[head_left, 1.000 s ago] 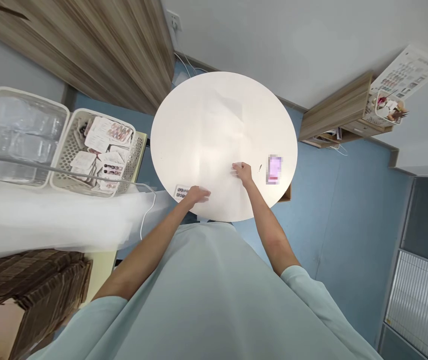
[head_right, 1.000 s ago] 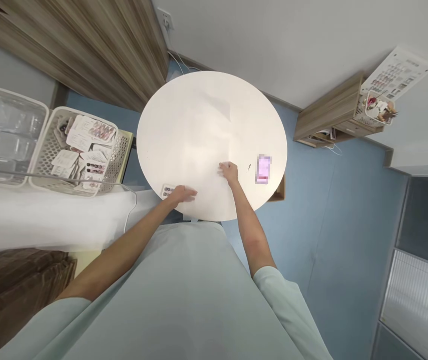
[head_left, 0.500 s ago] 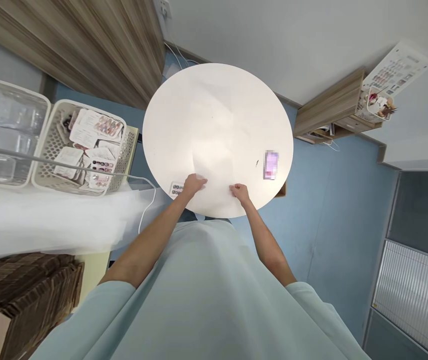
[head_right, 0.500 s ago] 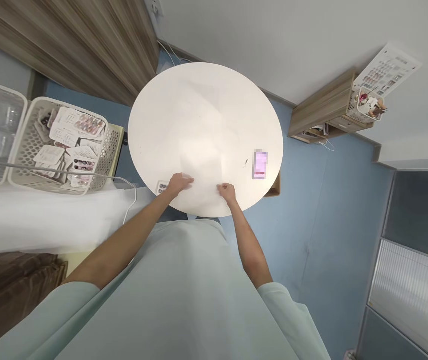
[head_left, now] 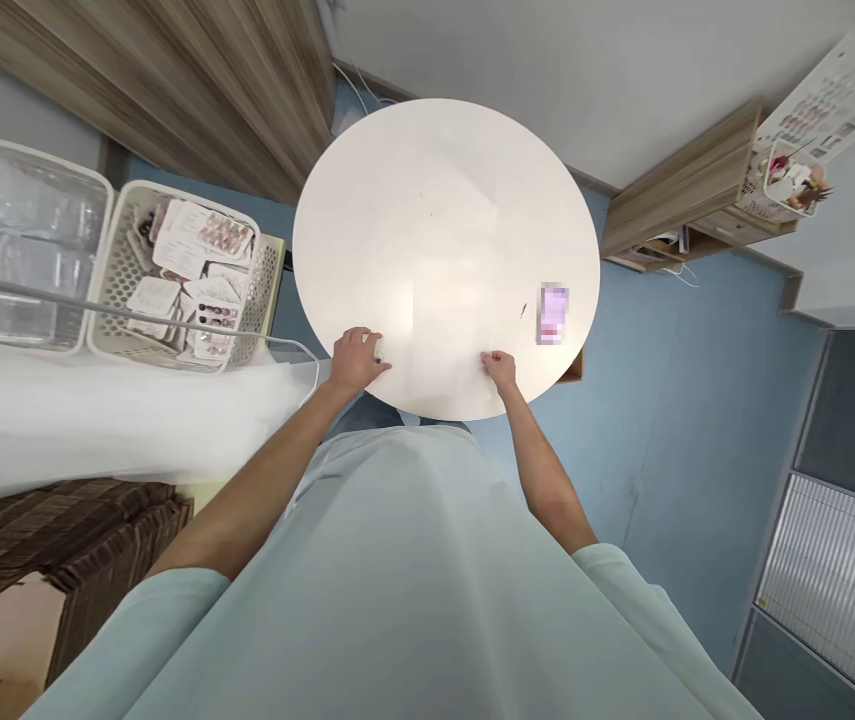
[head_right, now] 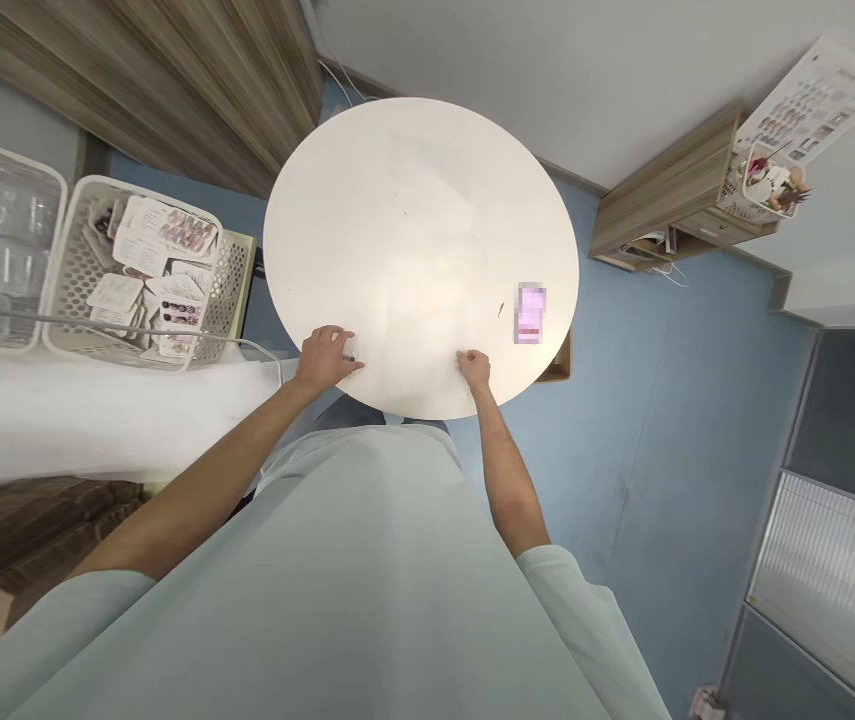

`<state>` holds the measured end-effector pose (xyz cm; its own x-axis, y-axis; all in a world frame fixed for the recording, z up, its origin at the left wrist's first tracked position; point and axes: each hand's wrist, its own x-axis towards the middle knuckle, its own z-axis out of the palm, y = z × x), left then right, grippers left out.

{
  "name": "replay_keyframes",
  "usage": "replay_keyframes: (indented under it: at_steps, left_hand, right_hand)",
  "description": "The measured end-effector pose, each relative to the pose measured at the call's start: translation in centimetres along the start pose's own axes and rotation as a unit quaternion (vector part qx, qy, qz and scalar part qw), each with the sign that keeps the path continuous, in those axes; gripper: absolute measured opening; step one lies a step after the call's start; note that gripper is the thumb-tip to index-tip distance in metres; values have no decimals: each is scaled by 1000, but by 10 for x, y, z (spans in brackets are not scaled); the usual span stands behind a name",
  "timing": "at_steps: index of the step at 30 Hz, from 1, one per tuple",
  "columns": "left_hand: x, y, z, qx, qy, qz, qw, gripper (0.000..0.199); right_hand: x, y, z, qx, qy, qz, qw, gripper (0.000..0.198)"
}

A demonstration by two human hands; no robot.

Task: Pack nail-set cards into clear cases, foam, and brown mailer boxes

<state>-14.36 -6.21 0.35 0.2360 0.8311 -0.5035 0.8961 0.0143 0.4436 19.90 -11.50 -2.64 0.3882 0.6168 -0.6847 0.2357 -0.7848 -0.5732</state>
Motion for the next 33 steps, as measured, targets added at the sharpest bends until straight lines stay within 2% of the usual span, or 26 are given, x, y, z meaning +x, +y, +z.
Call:
replay_keyframes:
  at_steps: [6,13,18,23,27,30,33]
  left_hand:
    - [-19,-28,3,33,-44,23,998,72]
    - [-26,-26,8,77,-77,35,993,79]
    - [-16,1,15,73,-56,73,993,74]
    - [1,52,27,58,-47,123,990,75]
    - [8,87,45,80,-70,153,983,74]
    - [8,100,61,103,-86,161,978,71]
    - [8,101,74,110,-90,153,978,68]
  right_hand:
    - [0,2,-4,12,39,1,999,20]
    - [1,8,-12,-6,47,-9,999,18]
    - [0,17,-18,-4,60,-10,998,14]
    - [-9,26,-26,-57,63,3,996,16]
    - [-18,35,-30,-116,59,8,992,18]
    - [-23,44,-31,-126,52,15,991,17]
    - [-28,49,-32,-127,41,19,991,15]
